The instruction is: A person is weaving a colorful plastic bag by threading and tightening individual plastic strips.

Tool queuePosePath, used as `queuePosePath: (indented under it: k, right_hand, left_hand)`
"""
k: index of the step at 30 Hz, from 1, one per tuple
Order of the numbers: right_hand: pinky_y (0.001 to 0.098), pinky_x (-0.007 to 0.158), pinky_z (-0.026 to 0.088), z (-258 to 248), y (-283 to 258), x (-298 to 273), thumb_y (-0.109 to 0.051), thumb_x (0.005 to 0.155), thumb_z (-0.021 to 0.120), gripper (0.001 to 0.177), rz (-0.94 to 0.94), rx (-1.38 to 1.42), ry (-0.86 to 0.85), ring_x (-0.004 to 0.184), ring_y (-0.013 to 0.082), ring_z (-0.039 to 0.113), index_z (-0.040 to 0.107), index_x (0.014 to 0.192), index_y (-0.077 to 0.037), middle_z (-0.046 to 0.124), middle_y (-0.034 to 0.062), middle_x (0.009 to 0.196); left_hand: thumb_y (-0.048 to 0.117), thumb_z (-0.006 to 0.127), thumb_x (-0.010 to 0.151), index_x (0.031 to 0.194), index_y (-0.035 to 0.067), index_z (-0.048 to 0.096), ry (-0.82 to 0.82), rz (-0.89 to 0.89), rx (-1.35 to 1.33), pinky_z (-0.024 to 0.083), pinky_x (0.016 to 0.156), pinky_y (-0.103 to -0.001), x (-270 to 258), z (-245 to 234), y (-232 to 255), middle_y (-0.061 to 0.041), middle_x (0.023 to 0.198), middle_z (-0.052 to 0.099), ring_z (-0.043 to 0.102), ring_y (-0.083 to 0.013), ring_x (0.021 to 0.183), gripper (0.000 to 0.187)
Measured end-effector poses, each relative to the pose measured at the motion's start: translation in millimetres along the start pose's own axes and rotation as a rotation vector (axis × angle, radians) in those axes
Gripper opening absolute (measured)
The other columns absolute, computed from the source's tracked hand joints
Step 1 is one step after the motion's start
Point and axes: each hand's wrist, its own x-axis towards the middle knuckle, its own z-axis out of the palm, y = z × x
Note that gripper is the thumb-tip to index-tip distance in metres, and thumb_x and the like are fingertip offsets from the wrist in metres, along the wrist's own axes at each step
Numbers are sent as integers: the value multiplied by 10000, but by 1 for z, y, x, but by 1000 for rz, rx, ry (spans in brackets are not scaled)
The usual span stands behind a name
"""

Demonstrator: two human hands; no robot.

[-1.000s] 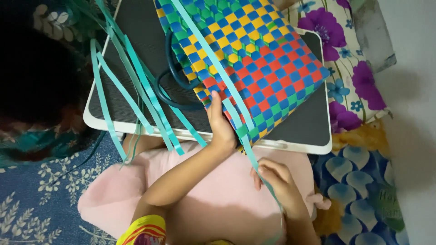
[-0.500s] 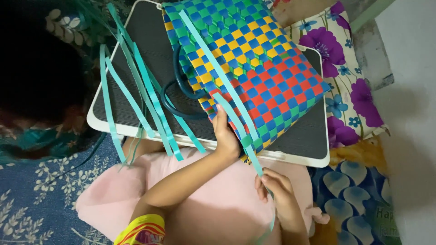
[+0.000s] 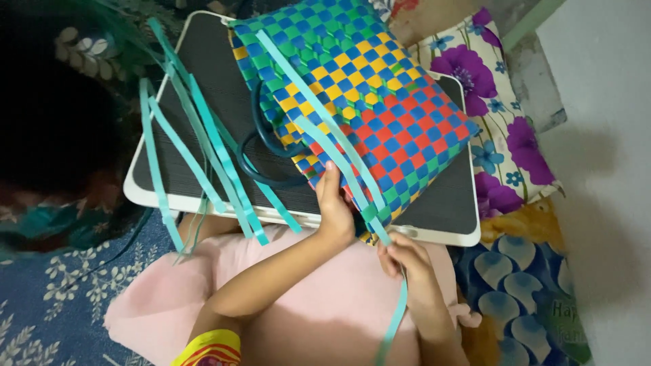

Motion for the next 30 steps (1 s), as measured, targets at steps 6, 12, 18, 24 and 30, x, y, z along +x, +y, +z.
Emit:
queuePosePath:
  k: [6,12,18,24,30]
  right_hand:
    - [264,457,254,11,-29,11,-259,926,480,323,105,-189,-12,439,129,378,539,686,-51,403,41,439]
    - [253,487,251,-7,-5,-16,-263,938,473,381,62,-177,-33,465,109,391,518,631,-43,471,39,505]
    - [264,470,234,-28,3,10,-216,930,515,333,-213,-65,-177,411,122,324,453,650,-46,398,62,528]
    - [242,496,224,4,-20,19,-188,868,617,224,-9,-273,88,527,80,304,605,722,-18,357,-24,578]
    - [234,526,297,7,-29,13,-227,900,590,233,-98,-541,80,569,72,370,644,756,-52,442,-28,604]
  left_hand:
    - [356,442,944,567,214,267,67,-24,77,166,406,-238,8,-9,-1,92,478,259,197,-49,431,440]
    - [430,468,937,578,175,394,3,-14,3,276,362,-227,14,-9,0,70,437,370,345,-60,357,447]
    - [292,497,910,582,212,327,56,-30,-46,247,415,-229,8,-7,4,102,499,327,304,-40,433,378]
    - [403,415,984,702,142,541,-47,36,20,480,637,-237,6,-6,8,45,634,556,533,-76,617,404]
    - [424,417,984,894,82,651,-82,76,53,536,776,-292,10,-12,6,-33,862,681,639,-142,807,425]
